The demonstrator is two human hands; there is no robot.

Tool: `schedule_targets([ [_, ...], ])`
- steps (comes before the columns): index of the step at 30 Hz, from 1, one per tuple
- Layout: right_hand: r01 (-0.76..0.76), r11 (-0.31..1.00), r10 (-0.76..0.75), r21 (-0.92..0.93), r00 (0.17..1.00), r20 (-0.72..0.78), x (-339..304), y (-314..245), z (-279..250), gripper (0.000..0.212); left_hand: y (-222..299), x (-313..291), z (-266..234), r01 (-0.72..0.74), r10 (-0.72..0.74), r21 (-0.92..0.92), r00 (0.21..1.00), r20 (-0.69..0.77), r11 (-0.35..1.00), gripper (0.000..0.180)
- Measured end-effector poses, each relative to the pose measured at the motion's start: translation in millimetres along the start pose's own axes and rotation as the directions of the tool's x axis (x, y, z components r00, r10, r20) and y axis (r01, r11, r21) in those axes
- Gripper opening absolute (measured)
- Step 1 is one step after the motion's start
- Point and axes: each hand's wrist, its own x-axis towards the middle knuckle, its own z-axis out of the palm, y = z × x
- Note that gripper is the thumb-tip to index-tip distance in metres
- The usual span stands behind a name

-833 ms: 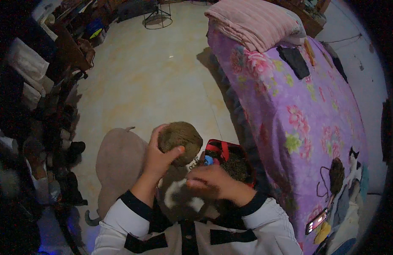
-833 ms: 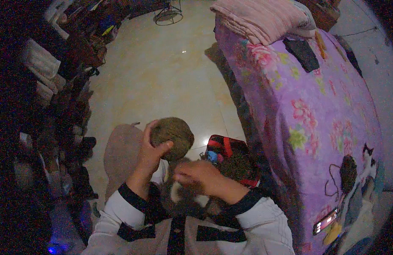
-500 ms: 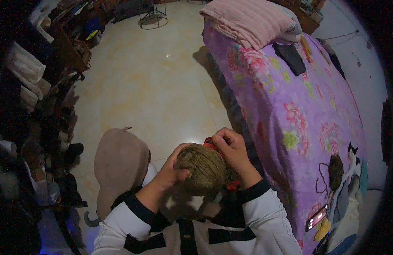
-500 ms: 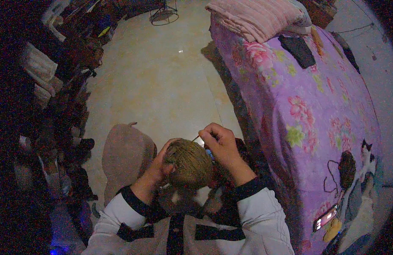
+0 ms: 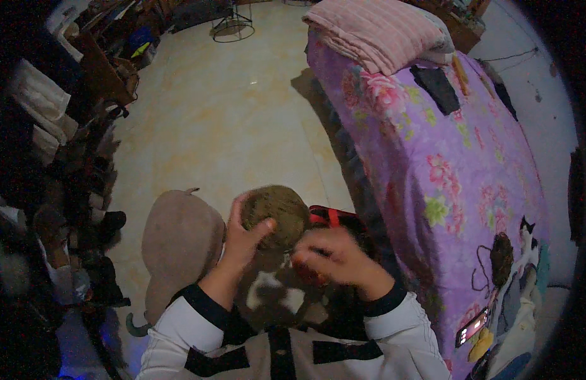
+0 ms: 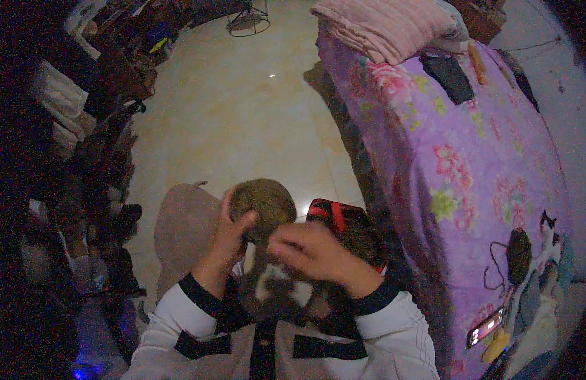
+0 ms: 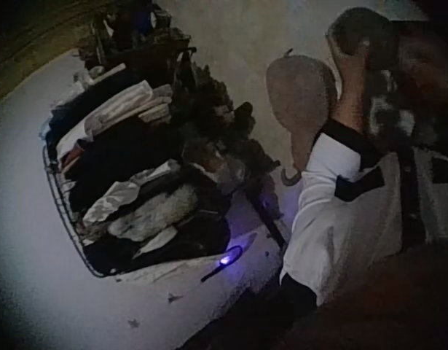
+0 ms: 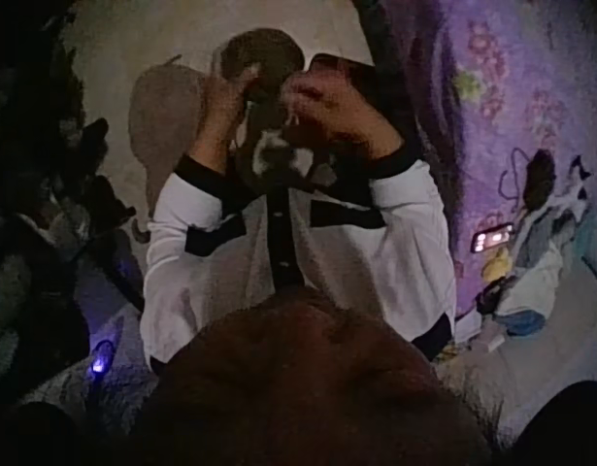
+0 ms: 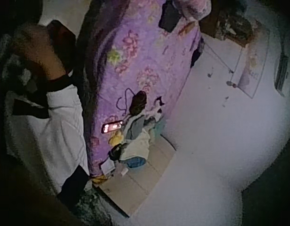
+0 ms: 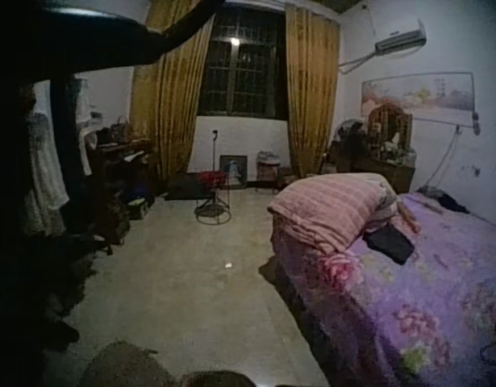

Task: The person sits on the floor and untangles a large, messy ball of brown yarn. They pull strands from the tangled mass, separate them, and wind them into a neat ball. The person also handles a red bag containing other yarn items.

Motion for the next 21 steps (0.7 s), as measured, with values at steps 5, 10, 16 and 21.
schedule_targets([
  [5,-0.247,0.964,0.264,0.095,0.928,-0.262,7,29,-22,0.013,5,-23,20,0.066,-0.106,0.096,0.845,0.524,0.993,0.066],
  [10,-0.372,0.684,0.554,0.627,0.824,-0.116,-8,91,5,0.016,7,-21,22,0.178,-0.1,-0.182,0.922,0.373,0.967,0.071],
  [16,-0.312,0.805,0.422,-0.504,0.899,0.118,-5,43,22,0.015,7,1,8,-0.018,-0.002,-0.343,0.998,-0.059,0.939,0.063],
  [21,0.093,0.975,-0.048,-0.202,0.974,0.221,-1,-5,12,0.011,4,-1,8,-0.066,0.043,0.314,0.996,0.081,0.947,0.061],
])
